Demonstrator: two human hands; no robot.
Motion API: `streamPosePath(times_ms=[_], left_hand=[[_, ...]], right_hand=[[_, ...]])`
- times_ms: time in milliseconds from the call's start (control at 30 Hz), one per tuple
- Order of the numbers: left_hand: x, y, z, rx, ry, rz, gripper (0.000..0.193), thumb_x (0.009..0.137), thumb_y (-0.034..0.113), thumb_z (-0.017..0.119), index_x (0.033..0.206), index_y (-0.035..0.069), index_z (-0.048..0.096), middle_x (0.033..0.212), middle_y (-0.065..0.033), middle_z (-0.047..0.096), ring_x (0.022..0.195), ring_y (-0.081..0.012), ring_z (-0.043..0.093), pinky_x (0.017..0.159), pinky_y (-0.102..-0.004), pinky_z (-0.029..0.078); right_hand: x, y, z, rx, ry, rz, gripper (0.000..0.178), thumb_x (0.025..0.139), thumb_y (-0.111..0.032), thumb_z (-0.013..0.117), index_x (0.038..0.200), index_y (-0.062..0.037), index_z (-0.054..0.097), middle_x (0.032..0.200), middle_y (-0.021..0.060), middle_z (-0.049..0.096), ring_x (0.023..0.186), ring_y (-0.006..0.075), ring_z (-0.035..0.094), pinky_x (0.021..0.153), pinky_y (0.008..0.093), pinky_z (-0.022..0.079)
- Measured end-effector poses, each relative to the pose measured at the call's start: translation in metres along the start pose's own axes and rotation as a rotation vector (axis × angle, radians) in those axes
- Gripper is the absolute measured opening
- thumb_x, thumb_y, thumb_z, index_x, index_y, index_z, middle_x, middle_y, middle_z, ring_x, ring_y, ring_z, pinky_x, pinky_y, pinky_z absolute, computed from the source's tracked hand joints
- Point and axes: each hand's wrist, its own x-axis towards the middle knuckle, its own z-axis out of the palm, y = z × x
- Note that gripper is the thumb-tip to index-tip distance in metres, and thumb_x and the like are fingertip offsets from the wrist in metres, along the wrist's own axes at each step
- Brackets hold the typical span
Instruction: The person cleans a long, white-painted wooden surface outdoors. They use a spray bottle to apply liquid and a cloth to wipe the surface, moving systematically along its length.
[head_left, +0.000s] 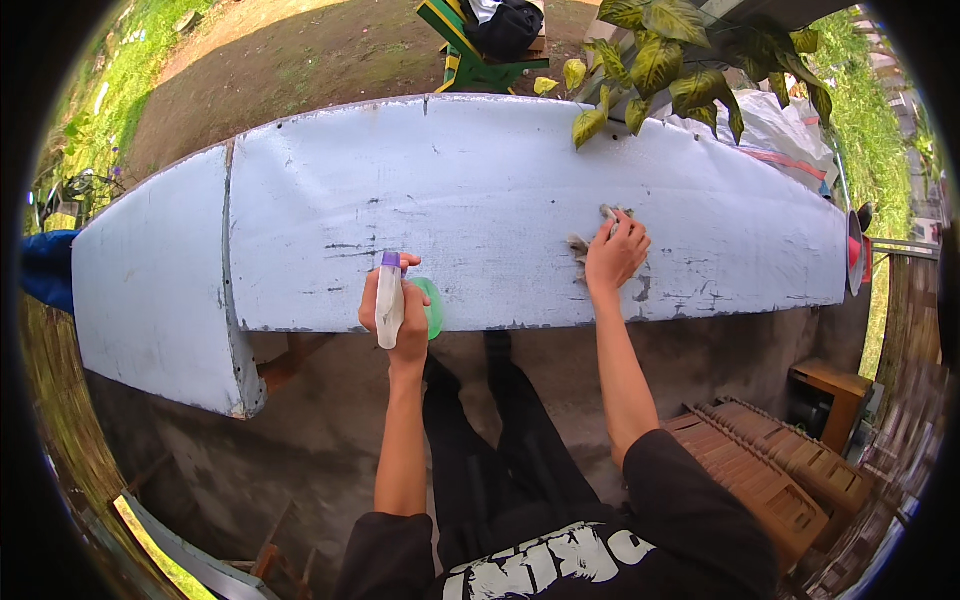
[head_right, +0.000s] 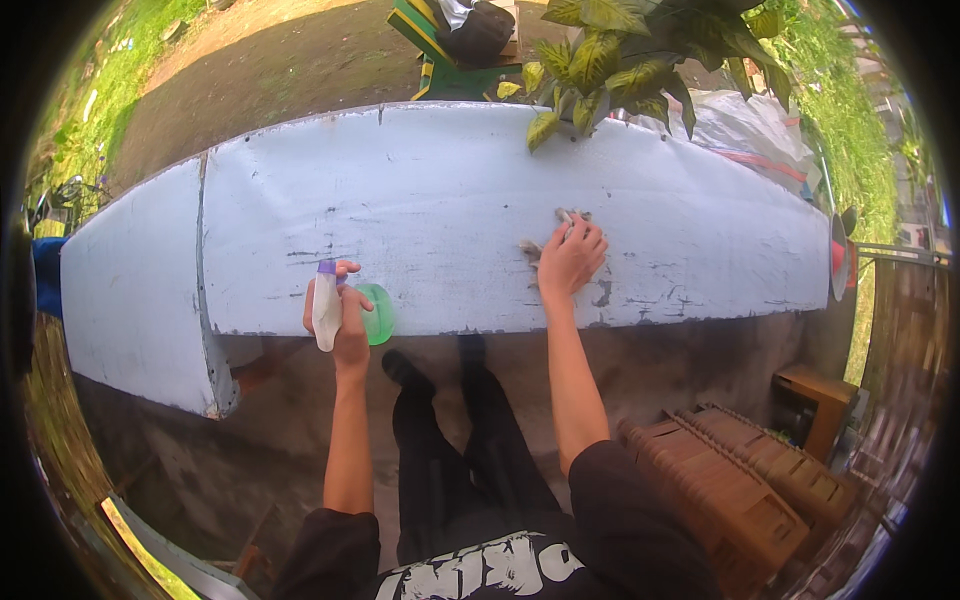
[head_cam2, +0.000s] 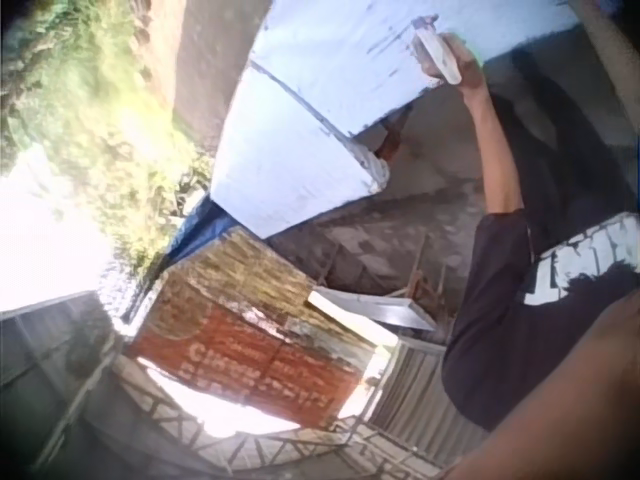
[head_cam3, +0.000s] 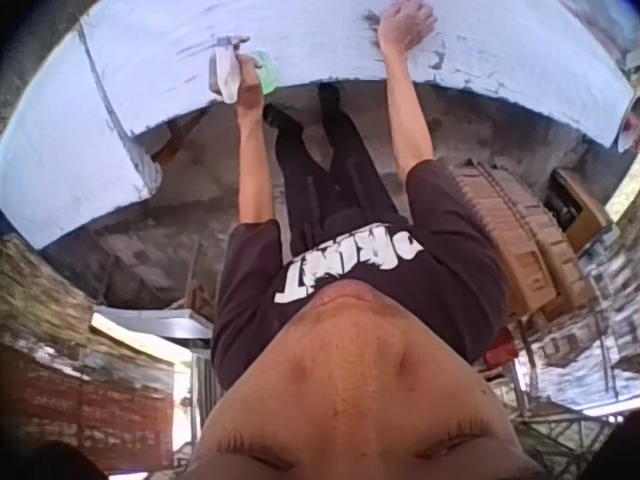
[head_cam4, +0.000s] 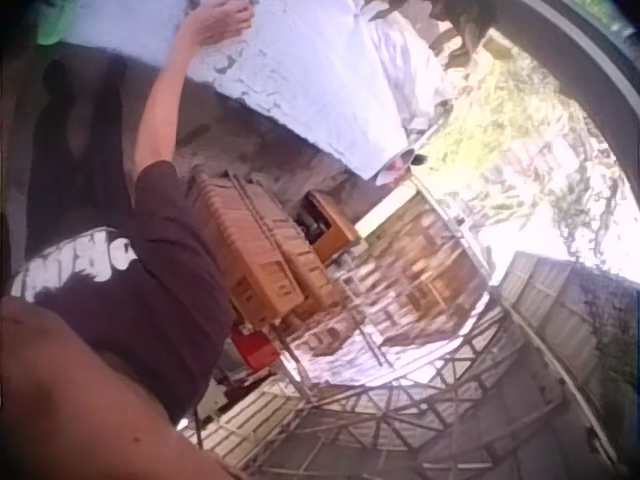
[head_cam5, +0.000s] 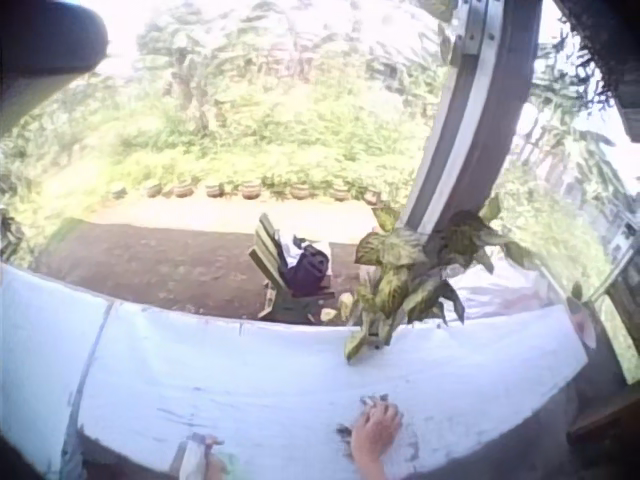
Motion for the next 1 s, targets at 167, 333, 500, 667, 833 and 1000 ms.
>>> streamPosePath(times_ms=[167, 333, 500, 667, 833, 1000], left_hand=[[-0.007, 0.009, 0.032, 0.060, -0.055, -0.058, 0.029, 0.079, -0.011, 0.046, 0.103, -0.006, 0.061, 0.101, -0.0163, 0.069, 0.058, -0.0097, 0.055, 0.068, -0.0264, 0.049], [-0.011, -0.009, 0.038, 0.104, -0.050, -0.038, 0.027, 0.078, -0.011, 0.047, 0.101, -0.006, 0.062, 0.097, -0.0140, 0.068, 0.070, -0.0138, 0.062, 0.077, -0.0297, 0.051], [-0.014, -0.007, 0.036, 0.115, -0.090, 0.025, 0.027, 0.080, -0.011, 0.047, 0.101, -0.005, 0.062, 0.094, -0.0135, 0.068, 0.078, -0.0161, 0.064, 0.076, -0.0310, 0.051], [-0.020, -0.010, 0.045, 0.087, -0.098, 0.005, 0.029, 0.081, -0.010, 0.048, 0.106, -0.005, 0.062, 0.096, -0.0144, 0.070, 0.072, -0.0134, 0.061, 0.072, -0.0300, 0.051], [-0.018, -0.007, 0.035, 0.166, -0.118, 0.059, 0.031, 0.081, -0.011, 0.046, 0.107, -0.004, 0.061, 0.099, -0.0156, 0.069, 0.071, -0.0142, 0.061, 0.075, -0.0307, 0.051], [-0.026, -0.010, 0.007, 0.007, 0.008, -0.001, 0.026, 0.082, -0.011, 0.047, 0.103, -0.007, 0.062, 0.098, -0.0170, 0.072, 0.060, -0.0109, 0.059, 0.060, -0.0262, 0.050]], right_hand=[[-0.050, -0.083, -0.008, 0.297, -0.156, -0.285, 0.023, 0.096, -0.020, 0.062, 0.116, -0.0115, 0.068, 0.117, 0.0062, 0.061, 0.117, 0.0276, 0.053, 0.096, 0.0426, 0.044], [-0.099, -0.019, -0.048, 0.410, -0.240, -0.417, 0.023, 0.090, -0.016, 0.068, 0.113, -0.0118, 0.070, 0.113, 0.0060, 0.064, 0.113, 0.0282, 0.058, 0.093, 0.0429, 0.045], [-0.041, 0.125, -0.058, 0.176, -0.116, -0.176, 0.021, 0.096, -0.018, 0.063, 0.113, -0.0098, 0.071, 0.117, 0.0080, 0.063, 0.114, 0.0307, 0.056, 0.097, 0.0457, 0.043], [-0.003, 0.136, -0.043, -0.007, -0.003, 0.062, 0.023, 0.099, -0.021, 0.059, 0.117, -0.0099, 0.068, 0.120, 0.0081, 0.060, 0.117, 0.0314, 0.052, 0.099, 0.0468, 0.042], [-0.042, 0.033, -0.035, 0.140, -0.062, -0.084, 0.023, 0.098, -0.022, 0.060, 0.116, -0.0109, 0.068, 0.120, 0.0068, 0.061, 0.118, 0.0306, 0.053, 0.099, 0.0465, 0.042], [-0.089, -0.007, -0.045, 0.319, -0.226, -0.421, 0.024, 0.096, -0.019, 0.062, 0.117, -0.0109, 0.070, 0.121, 0.0076, 0.063, 0.119, 0.0310, 0.054, 0.098, 0.0462, 0.043]])
